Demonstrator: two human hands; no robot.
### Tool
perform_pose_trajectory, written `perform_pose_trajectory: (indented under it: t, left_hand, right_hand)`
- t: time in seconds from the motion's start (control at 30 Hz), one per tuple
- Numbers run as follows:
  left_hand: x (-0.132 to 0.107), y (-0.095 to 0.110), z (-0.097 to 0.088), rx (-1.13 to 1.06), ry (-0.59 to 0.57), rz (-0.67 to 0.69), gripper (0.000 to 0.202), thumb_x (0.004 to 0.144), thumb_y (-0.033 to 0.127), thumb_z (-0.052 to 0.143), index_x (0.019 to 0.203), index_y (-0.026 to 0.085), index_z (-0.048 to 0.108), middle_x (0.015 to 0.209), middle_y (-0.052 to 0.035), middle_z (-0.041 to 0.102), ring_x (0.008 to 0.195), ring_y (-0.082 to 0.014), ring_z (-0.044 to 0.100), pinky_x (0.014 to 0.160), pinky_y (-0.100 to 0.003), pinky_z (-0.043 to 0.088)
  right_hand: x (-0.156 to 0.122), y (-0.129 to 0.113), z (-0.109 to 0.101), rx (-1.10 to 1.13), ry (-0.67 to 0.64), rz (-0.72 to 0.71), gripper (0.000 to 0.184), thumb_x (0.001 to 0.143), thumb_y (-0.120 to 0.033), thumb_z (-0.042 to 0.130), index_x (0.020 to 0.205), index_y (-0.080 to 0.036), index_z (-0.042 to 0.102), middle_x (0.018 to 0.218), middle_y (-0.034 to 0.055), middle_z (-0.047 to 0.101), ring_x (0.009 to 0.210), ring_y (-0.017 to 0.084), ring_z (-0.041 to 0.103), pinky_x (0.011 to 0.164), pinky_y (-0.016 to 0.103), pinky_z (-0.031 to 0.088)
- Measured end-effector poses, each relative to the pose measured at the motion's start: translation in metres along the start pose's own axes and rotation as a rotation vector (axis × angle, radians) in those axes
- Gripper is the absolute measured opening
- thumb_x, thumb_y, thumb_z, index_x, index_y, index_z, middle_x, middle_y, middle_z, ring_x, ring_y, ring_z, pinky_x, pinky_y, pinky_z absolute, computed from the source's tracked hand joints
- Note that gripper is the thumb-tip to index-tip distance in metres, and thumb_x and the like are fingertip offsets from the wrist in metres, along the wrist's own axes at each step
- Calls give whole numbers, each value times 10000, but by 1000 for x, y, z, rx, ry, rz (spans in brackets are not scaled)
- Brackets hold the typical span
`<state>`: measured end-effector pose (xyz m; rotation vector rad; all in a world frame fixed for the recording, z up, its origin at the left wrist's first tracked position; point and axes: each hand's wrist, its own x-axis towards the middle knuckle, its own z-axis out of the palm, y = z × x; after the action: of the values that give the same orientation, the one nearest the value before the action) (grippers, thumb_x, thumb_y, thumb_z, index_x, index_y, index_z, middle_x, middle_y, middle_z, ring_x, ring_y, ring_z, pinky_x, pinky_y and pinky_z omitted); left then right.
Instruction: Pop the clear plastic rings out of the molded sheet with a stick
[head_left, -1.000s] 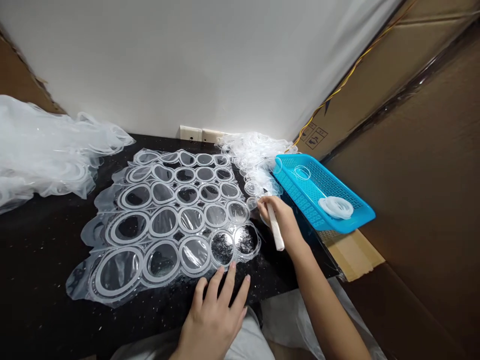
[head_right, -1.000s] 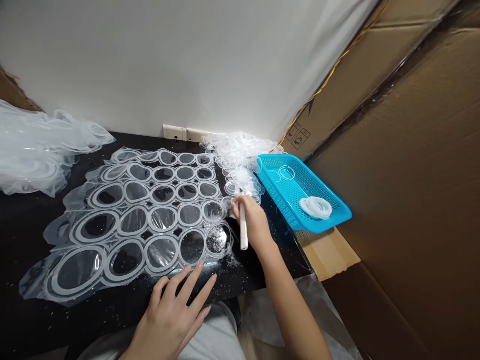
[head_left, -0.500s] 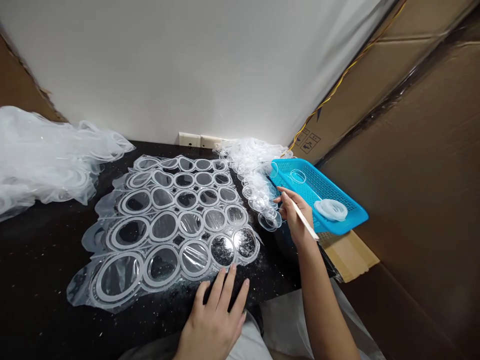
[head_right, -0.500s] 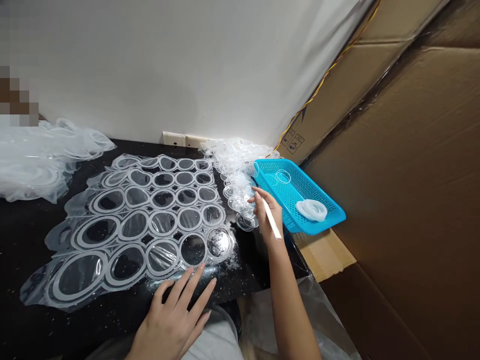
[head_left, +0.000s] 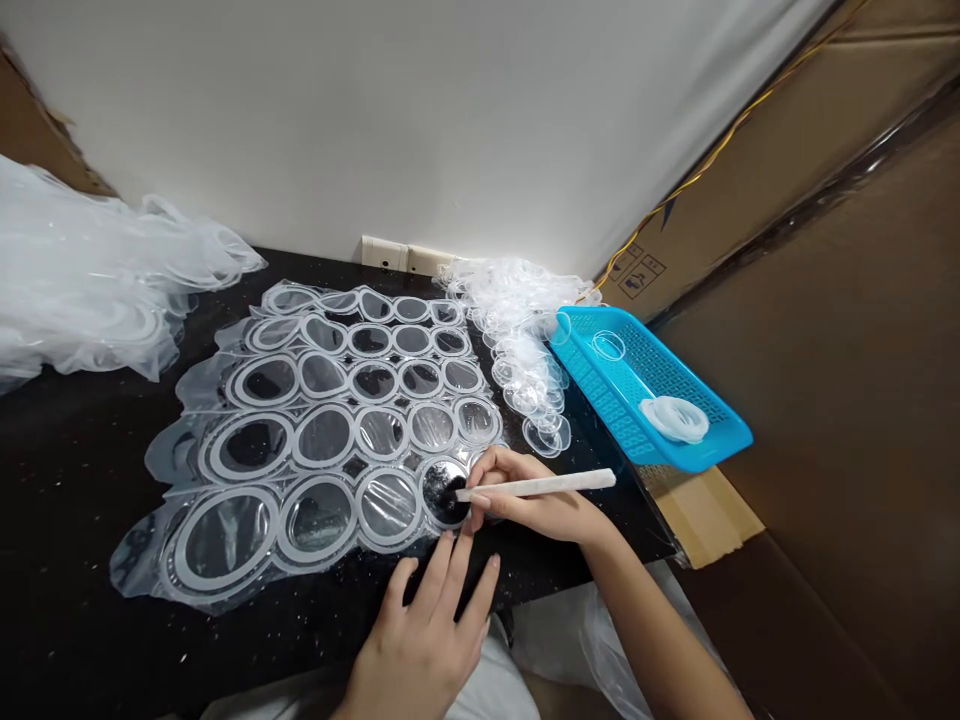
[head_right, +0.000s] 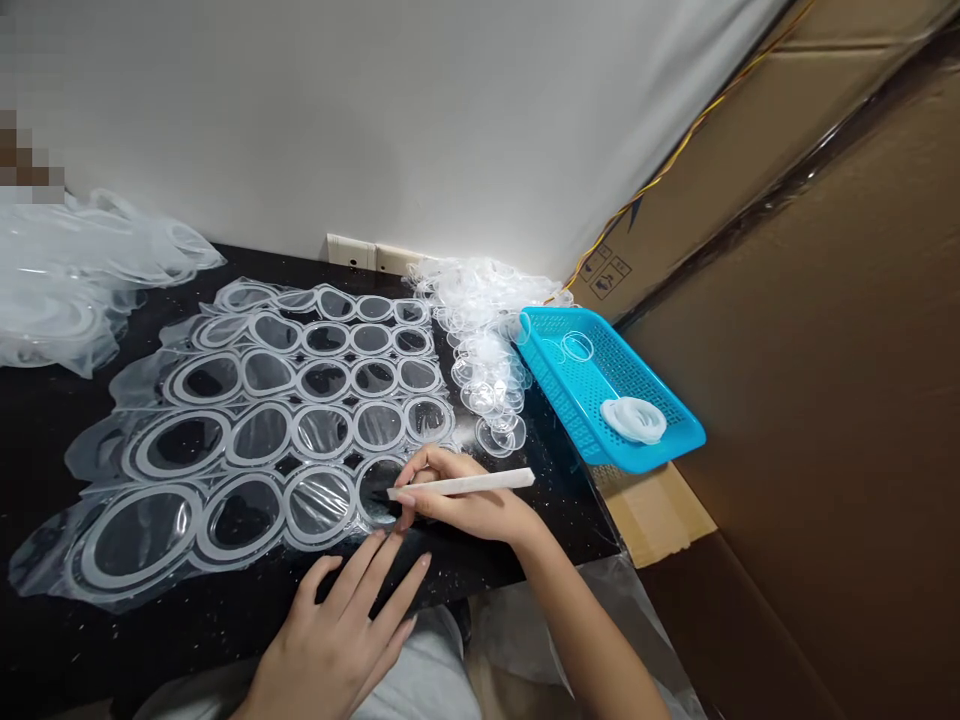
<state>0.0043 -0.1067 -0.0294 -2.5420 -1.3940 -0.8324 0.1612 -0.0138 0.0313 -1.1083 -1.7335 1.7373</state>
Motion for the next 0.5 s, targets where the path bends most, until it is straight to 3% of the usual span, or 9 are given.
perform_pose_trajectory:
  t: [0.17, 0.5]
  left_hand:
    - [-1, 0, 0, 11, -16, 0, 298, 860, 416, 476, 1103, 293, 597, 1124, -45, 635, 1063, -215, 502, 851, -378, 279]
    - [-2, 1, 1, 22, -33, 1, 298, 857, 401, 481, 1113, 299, 595, 1181, -47, 600, 1087, -218, 492, 876, -376, 281]
  right_hand:
    - [-1, 0, -5, -206, -41, -58, 189, 791, -311, 592, 741, -129, 586, 665, 22, 628, 646, 110, 598, 593, 208, 454]
    - [0, -1, -5, -343, -15, -122, 218, 849, -308, 509, 715, -144, 562, 625, 9, 604, 604, 95, 564, 569, 195, 437]
